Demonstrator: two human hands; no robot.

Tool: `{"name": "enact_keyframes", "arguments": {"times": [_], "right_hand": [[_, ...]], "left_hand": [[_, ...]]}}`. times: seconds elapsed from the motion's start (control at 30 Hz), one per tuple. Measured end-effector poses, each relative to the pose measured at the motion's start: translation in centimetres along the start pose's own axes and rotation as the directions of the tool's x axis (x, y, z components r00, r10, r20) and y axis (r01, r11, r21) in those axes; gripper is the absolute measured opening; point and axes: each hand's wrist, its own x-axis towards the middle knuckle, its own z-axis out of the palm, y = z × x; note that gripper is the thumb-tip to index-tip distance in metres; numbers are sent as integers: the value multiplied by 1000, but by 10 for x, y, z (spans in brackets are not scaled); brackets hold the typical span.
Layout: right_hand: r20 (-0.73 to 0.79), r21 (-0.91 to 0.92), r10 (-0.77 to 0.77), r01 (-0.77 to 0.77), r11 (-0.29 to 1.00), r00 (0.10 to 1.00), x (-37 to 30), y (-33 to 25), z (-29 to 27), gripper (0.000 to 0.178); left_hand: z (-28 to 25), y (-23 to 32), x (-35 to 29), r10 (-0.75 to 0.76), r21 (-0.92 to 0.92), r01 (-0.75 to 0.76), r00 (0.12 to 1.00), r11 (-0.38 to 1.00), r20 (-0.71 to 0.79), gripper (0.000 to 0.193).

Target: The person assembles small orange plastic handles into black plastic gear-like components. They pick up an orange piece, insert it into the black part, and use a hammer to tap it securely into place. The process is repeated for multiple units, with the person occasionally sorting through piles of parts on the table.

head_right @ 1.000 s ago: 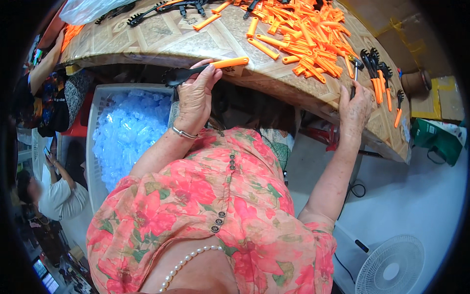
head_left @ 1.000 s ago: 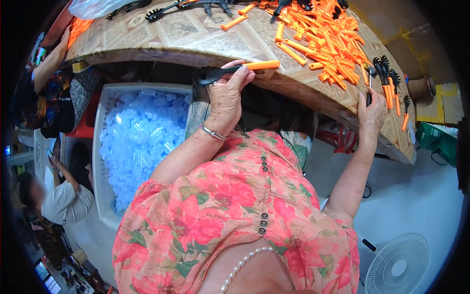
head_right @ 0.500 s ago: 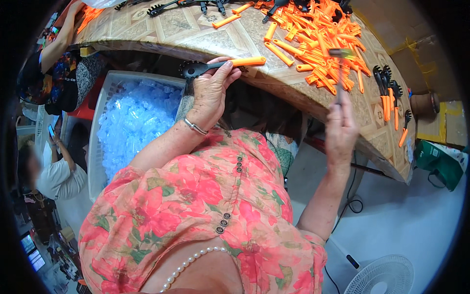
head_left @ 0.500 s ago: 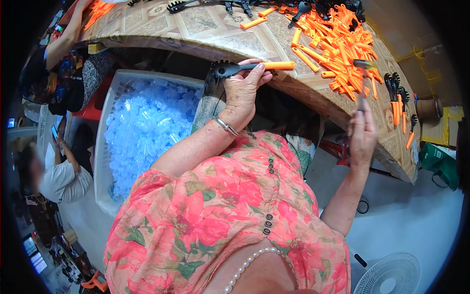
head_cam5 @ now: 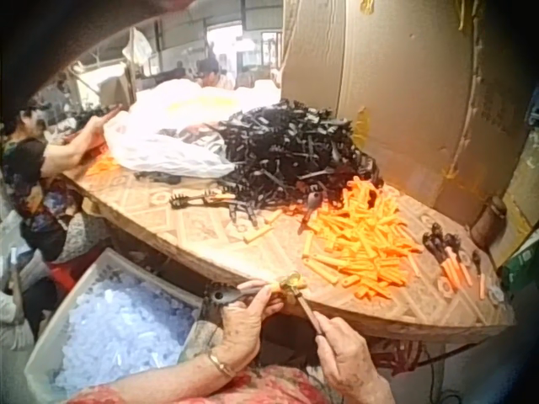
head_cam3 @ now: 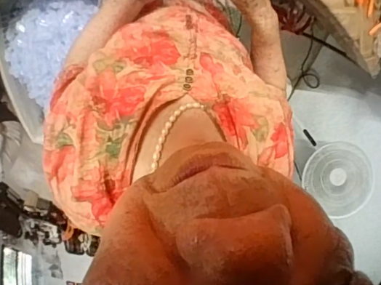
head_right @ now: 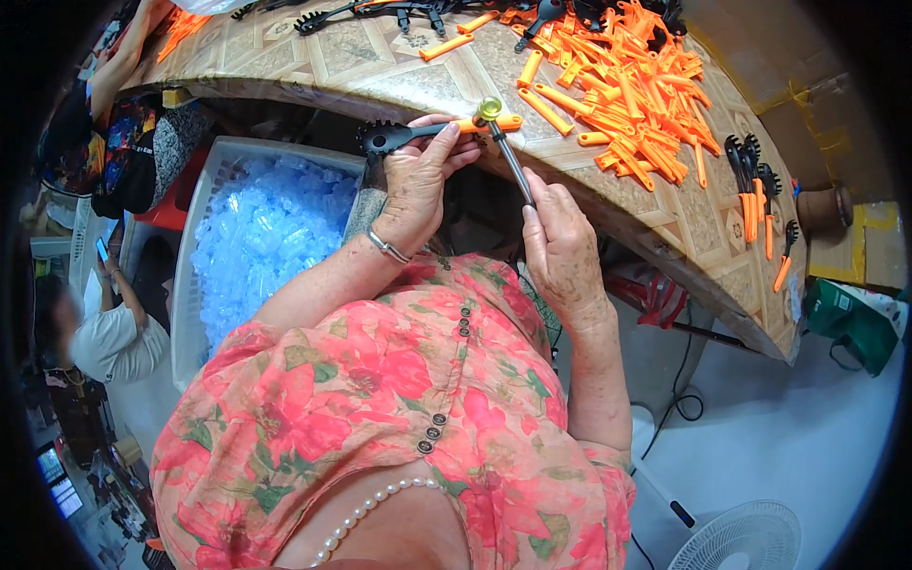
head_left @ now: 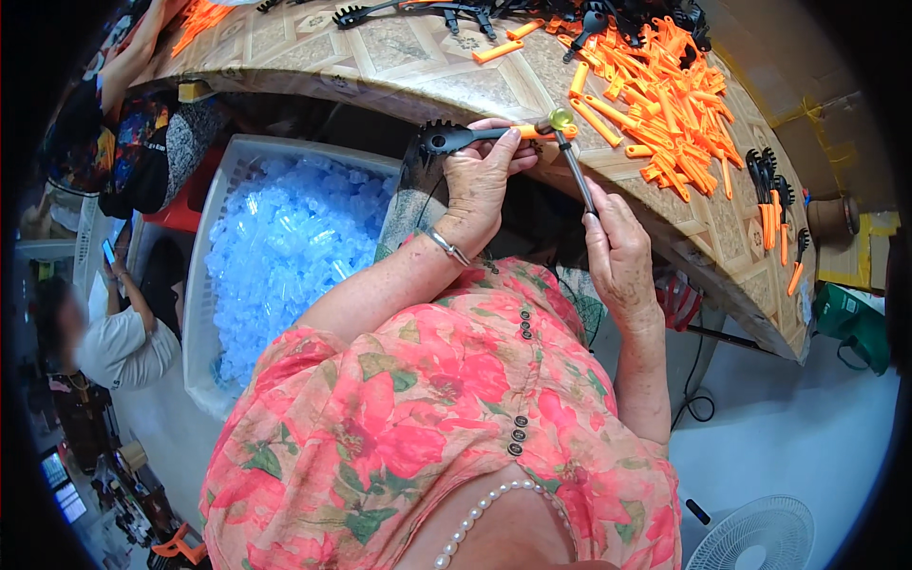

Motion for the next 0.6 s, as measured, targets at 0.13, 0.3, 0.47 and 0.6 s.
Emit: {"name": "enact_keyframes", "arguments": {"times": [0.13,0.3,0.47,0.6], "right_hand": [[-5,-62,-36,35,997,999,2,-3,2,36],[51,-82,-22,26,996,998,9,-4,-2,35],[-12,-105,-49,47,993,999,8,0,12,35],[2,-42,-38,38,998,999,12,2,9,34]], "left_hand": [[4,2,-2,20,-16,-20,1000,1000,-21,11],[0,-1,-2,23,-9,-23,1000,1000,2,13],[0,-1,-2,26,21,-26,1000,999,15,14],[-2,-1,-1,7,12,-7,1000,1000,12,15]]}}
